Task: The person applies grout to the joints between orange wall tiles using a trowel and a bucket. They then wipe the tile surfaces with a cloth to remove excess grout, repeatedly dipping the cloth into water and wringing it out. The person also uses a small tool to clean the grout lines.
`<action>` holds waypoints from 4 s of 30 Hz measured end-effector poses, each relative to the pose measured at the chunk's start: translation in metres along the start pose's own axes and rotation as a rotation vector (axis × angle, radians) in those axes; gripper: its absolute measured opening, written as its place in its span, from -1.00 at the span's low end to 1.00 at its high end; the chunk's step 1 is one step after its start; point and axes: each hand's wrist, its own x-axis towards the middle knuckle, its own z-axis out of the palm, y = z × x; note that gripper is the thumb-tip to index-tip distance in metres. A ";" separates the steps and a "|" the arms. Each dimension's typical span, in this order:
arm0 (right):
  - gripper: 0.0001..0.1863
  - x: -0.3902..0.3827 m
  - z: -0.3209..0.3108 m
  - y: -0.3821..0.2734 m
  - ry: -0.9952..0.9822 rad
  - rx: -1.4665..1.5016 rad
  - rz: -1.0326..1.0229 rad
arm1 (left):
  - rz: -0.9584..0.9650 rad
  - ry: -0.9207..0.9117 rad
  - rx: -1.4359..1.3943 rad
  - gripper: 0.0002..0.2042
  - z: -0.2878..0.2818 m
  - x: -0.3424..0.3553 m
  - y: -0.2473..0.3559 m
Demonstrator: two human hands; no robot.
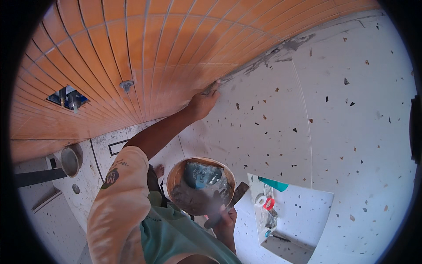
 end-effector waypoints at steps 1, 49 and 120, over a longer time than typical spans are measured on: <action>-0.73 -0.001 -0.002 0.002 0.016 -0.004 0.011 | -0.010 -0.020 0.038 -0.68 0.005 -0.008 -0.004; -0.63 0.019 -0.034 0.044 0.068 -0.001 -0.067 | -0.379 -0.320 -0.496 -0.66 -0.194 -0.151 0.117; -0.76 0.312 -0.141 0.470 -0.029 0.238 -0.153 | 0.537 0.405 -0.262 -0.74 0.099 -0.057 -0.108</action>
